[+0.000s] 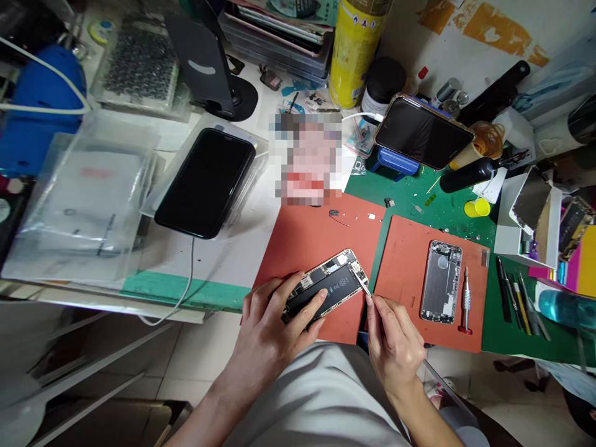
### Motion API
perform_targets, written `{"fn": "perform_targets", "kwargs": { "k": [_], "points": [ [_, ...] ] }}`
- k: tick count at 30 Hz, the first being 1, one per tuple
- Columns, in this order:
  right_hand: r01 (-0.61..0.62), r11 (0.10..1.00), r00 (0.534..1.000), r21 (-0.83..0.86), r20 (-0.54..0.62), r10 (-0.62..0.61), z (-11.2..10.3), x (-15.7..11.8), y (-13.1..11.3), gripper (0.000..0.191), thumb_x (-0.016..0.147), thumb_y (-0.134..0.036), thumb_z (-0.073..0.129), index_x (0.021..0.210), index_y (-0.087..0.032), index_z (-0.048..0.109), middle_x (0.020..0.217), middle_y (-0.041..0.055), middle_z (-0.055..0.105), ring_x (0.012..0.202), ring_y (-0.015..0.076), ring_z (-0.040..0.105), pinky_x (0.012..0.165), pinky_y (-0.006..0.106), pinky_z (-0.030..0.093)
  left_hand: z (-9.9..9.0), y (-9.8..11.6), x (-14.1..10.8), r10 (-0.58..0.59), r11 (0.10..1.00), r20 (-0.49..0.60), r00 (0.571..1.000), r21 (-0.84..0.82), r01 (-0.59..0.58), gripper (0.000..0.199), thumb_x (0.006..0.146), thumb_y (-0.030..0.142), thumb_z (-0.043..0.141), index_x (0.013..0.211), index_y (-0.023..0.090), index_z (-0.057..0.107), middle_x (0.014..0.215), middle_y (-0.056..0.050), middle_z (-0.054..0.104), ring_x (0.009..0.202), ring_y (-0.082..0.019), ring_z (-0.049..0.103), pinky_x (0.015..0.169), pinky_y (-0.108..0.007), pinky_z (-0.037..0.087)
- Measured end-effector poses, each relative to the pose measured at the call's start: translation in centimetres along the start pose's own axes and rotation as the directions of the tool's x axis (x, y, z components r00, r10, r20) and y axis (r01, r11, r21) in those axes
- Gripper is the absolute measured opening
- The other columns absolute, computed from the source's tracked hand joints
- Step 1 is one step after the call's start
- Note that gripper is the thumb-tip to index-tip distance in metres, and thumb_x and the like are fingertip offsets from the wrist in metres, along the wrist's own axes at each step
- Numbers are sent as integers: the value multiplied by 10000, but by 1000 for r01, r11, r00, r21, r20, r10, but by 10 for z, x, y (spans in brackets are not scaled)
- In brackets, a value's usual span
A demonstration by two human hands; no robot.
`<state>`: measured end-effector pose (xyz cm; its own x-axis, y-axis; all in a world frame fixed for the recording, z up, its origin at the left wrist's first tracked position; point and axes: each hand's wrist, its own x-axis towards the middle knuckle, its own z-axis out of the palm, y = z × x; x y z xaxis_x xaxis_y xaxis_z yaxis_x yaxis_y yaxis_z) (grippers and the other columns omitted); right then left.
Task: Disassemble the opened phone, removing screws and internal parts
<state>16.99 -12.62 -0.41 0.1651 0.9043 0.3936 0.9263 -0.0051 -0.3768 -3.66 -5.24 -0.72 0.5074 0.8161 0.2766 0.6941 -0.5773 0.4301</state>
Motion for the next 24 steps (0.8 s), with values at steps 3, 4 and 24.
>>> {"fn": "perform_targets", "kwargs": {
  "k": [3,4,24],
  "points": [
    [2,1000,1000,10,-5,-2,0,0,0,262,961,-21,687,1177,-169,678,924,63,761,760,146,720,737,261,585,1,0,-1,-1,1000,0,1000,1,1,433,859,239,829,1271,319,725,1371,-160,642,1166,-363,606,918,-505,486],
    [2,1000,1000,10,-4,-2,0,0,0,266,958,-17,690,1179,-165,678,927,66,761,765,147,719,740,263,585,0,0,-1,-2,1000,2,1000,1,2,433,858,239,830,1271,318,727,1370,-161,643,1165,-362,606,918,-504,487],
    [-161,962,986,-221,-83,146,-9,3,14,212,963,-115,719,1164,-169,678,931,93,694,818,223,637,790,367,536,-2,-1,-2,22,999,-12,1000,-38,-22,453,850,201,838,1279,281,716,1367,-195,625,1172,-385,612,904,-539,516]
  ]
}}
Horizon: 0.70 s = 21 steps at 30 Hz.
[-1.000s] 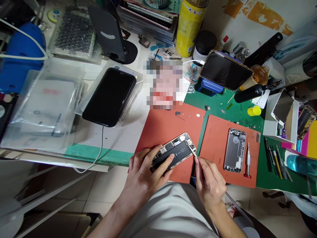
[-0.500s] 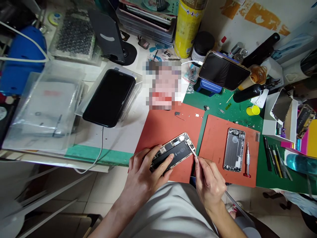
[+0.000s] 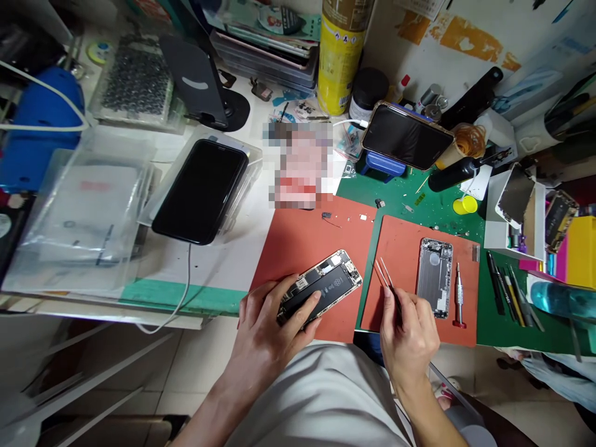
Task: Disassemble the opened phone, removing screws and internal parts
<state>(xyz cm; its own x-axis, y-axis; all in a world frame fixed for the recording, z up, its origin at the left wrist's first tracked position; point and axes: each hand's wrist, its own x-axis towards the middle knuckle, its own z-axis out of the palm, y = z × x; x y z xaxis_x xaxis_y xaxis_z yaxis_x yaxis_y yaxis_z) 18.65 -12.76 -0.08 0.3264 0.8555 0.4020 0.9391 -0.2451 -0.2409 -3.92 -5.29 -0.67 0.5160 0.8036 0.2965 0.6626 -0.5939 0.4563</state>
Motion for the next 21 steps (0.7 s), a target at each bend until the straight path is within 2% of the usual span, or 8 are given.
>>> {"fn": "perform_targets", "kwargs": {
  "k": [2,3,5,7,9,15,21],
  "points": [
    [0,1000,1000,-31,-12,0,0,5,0,209,971,-133,710,1173,-168,671,948,107,689,835,238,624,792,385,522,-1,0,1,22,1000,-12,1000,-13,-22,461,835,185,851,1270,254,716,1360,-207,616,1166,-376,615,917,-545,531],
    [0,1000,1000,9,-5,0,-1,8,-2,202,977,-131,697,1172,-176,671,961,106,691,848,239,622,800,390,518,-2,1,2,33,999,-19,999,-12,-33,464,829,177,855,1267,244,717,1358,-209,612,1167,-370,614,927,-546,538],
    [-20,982,998,190,63,8,-2,16,-8,183,995,-121,661,1160,-199,671,990,92,696,881,232,633,814,383,525,-3,3,2,54,999,-41,998,6,-53,480,816,165,864,1268,229,717,1372,-212,600,1184,-365,601,938,-536,552],
    [-73,920,984,384,180,2,-2,23,-17,163,1020,-129,619,1154,-210,667,1012,78,690,917,218,648,824,364,539,-4,5,1,68,997,-57,996,35,-67,509,804,155,871,1283,225,717,1398,-213,584,1219,-365,580,953,-519,560],
    [-126,871,963,474,268,-7,2,29,-24,148,1042,-154,586,1159,-210,657,1030,75,671,938,210,654,828,350,544,-4,7,-1,82,995,-64,995,56,-79,540,792,153,881,1299,231,716,1419,-210,571,1255,-366,566,971,-500,560],
    [-155,896,954,417,299,26,18,30,-33,121,1074,-180,503,1098,-219,615,978,63,625,878,212,625,786,342,503,-3,6,-5,128,985,-78,989,127,-118,577,762,195,912,1306,243,725,1405,-201,593,1229,-357,571,958,-466,568],
    [-166,902,933,398,360,13,18,34,-35,148,1084,-187,425,1030,-217,560,961,60,591,846,208,592,760,333,464,-3,6,-7,124,984,-76,989,137,-113,601,761,213,915,1328,239,717,1413,-202,598,1200,-347,585,970,-477,563]
  ]
}}
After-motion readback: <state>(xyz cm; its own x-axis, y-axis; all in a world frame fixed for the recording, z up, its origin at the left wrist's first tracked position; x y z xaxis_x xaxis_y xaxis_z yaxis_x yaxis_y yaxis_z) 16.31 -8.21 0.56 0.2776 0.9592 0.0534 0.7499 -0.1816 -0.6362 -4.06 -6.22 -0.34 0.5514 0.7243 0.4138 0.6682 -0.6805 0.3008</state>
